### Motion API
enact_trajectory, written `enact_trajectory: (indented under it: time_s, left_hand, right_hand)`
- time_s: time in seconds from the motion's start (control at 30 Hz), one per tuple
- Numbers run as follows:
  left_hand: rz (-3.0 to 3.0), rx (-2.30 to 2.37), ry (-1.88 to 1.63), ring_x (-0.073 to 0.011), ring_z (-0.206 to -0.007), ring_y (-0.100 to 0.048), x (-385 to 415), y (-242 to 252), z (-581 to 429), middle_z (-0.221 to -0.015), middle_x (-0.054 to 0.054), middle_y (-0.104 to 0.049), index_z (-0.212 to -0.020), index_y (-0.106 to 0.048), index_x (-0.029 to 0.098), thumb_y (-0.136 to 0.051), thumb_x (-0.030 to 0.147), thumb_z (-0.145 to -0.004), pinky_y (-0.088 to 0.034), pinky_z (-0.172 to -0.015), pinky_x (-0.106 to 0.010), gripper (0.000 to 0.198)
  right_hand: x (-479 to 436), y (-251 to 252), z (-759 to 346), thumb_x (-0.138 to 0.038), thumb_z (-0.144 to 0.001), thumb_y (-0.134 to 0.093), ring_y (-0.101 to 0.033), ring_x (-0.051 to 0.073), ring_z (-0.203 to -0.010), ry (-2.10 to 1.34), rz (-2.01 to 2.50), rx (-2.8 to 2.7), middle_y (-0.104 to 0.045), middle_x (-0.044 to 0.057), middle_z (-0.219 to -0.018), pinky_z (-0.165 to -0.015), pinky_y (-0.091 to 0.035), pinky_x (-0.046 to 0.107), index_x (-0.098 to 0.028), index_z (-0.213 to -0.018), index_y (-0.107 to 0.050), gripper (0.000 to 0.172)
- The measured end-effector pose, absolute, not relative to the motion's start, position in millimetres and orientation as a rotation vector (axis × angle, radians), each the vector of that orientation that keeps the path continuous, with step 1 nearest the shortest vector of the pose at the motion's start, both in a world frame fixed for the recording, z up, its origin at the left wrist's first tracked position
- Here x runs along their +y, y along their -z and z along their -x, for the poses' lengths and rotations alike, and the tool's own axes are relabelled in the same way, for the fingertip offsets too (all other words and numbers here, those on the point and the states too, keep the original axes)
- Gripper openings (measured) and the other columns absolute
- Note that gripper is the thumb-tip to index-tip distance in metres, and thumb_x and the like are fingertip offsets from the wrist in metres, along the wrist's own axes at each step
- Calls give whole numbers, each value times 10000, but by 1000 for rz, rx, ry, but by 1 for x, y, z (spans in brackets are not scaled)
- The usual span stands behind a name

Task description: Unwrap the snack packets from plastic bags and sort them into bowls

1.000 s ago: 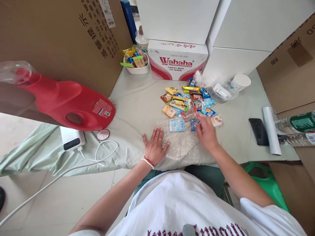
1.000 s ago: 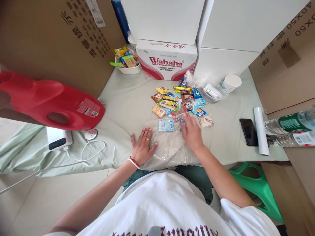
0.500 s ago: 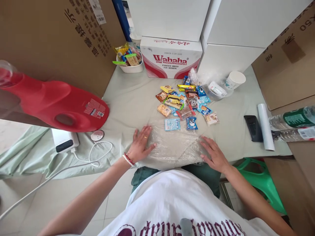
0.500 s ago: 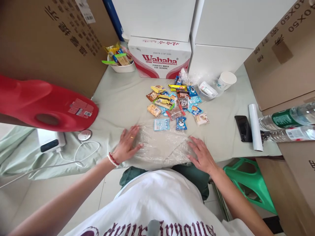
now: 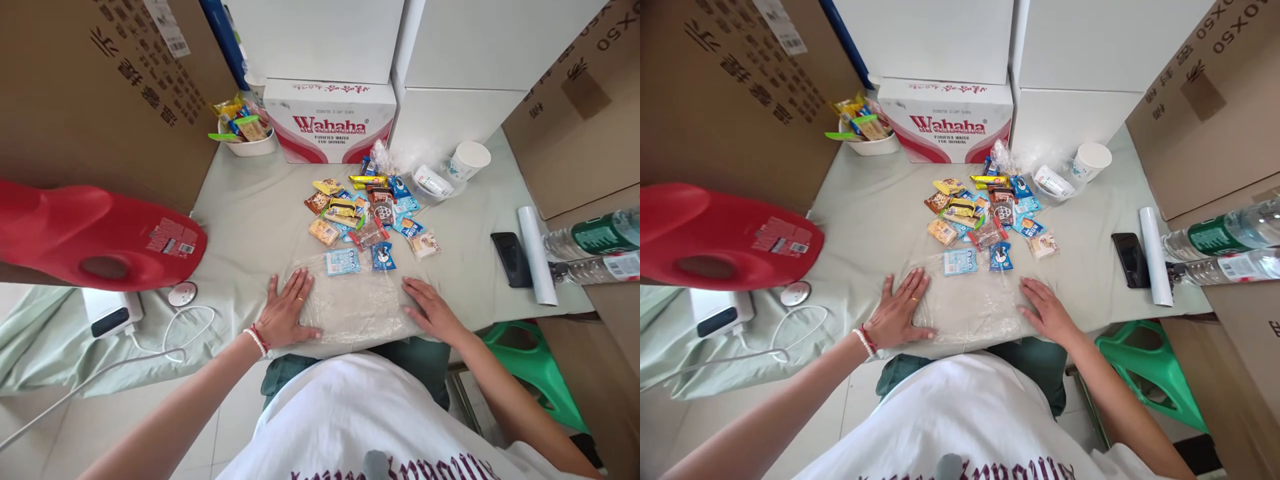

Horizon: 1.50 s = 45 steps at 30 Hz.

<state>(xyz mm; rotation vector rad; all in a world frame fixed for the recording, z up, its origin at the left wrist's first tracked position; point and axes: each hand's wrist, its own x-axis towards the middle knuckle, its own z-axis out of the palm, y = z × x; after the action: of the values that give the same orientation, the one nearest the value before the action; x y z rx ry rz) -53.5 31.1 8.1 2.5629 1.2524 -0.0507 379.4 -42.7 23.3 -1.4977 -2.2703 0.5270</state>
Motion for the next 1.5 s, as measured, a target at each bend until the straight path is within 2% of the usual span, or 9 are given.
enact_trajectory:
  time_s: [0.13,0.37,0.6,0.77,0.9,1.07,1.3,1.37,1.5]
  left_hand:
    - [-2538,1188,115,-501,-1589,-191,34,-10,55,-1716,-305,-119,-1676,-173,89,-519,1025,-620,156,-1199,-744,1452]
    - [-2517,1199,231,-522,-1597,-111,38,-13,51,-1731,-284,-119,-1683,-146,125,-654,976,-531,104,-1202,-758,1520]
    - [-2454,1304,326,-494,-1614,-50,34,-14,41,-1738,-276,-32,-1687,-70,129,-670,954,-529,117,-1185,-780,1544]
    - [-2430,1291,306,-489,-1617,-33,35,-16,38,-1738,-276,-12,-1686,-73,112,-696,910,-562,145,-1185,-767,1512]
    - [-2413,1261,316,-498,-1615,-16,37,-21,38,-1734,-285,11,-1683,-70,94,-717,904,-553,146,-1170,-787,1534]
    - [-2396,1277,326,-484,-1619,-17,36,-25,34,-1734,-282,27,-1684,-31,113,-719,895,-573,128,-1179,-783,1523]
    - [-2376,1249,280,-488,-1618,3,39,-29,37,-1733,-282,40,-1683,-26,117,-723,890,-585,117,-1191,-770,1513]
    - [-2350,1230,253,-461,-1626,-27,42,-29,41,-1740,-264,21,-1684,-16,132,-643,882,-696,90,-1203,-765,1390]
    - [-2318,1319,131,-307,-1637,-161,40,-26,42,-1761,-144,-136,-1692,-105,249,-204,568,-1060,17,-1251,-706,715]
  right_hand:
    - [11,-48,-402,-360,-1047,-437,-707,297,-1096,-473,1660,-2130,-768,82,-1126,-993,-589,539,-335,-1284,-726,375]
    - [186,-50,-371,-186,-819,-670,-441,349,-1457,-396,1579,-2427,-503,145,-1585,-1220,-380,533,-166,-1525,-538,718]
    - [201,-60,-377,-147,-886,-570,-624,290,-1236,-467,1728,-2256,-698,147,-1346,-1105,-465,433,-149,-1308,-693,439]
    - [137,-94,-413,-316,-1010,-389,-666,295,-1079,-321,1957,-1829,-724,152,-1227,-1009,-523,483,-137,-1403,-591,477]
    - [96,-117,-388,-458,-962,-502,-700,262,-1010,-985,1669,-1830,-762,41,-1106,-941,-575,421,-236,-1245,-700,410]
    - [76,-107,-296,-385,-979,-531,-706,236,-935,-1498,1337,-2191,-774,44,-1044,-884,-564,369,-183,-1197,-754,371]
    - [49,-75,-245,-513,-964,-678,-551,335,-1273,-662,1340,-2636,-652,155,-1349,-1068,-494,479,-195,-1389,-670,530]
    - [37,-61,-244,-511,-932,-729,-499,337,-1351,-687,1149,-2715,-615,142,-1428,-1141,-445,524,-221,-1433,-646,585]
    - [14,-37,-250,-426,-972,-693,-399,336,-1478,-635,1158,-2657,-570,143,-1518,-1201,-382,577,-229,-1497,-592,569]
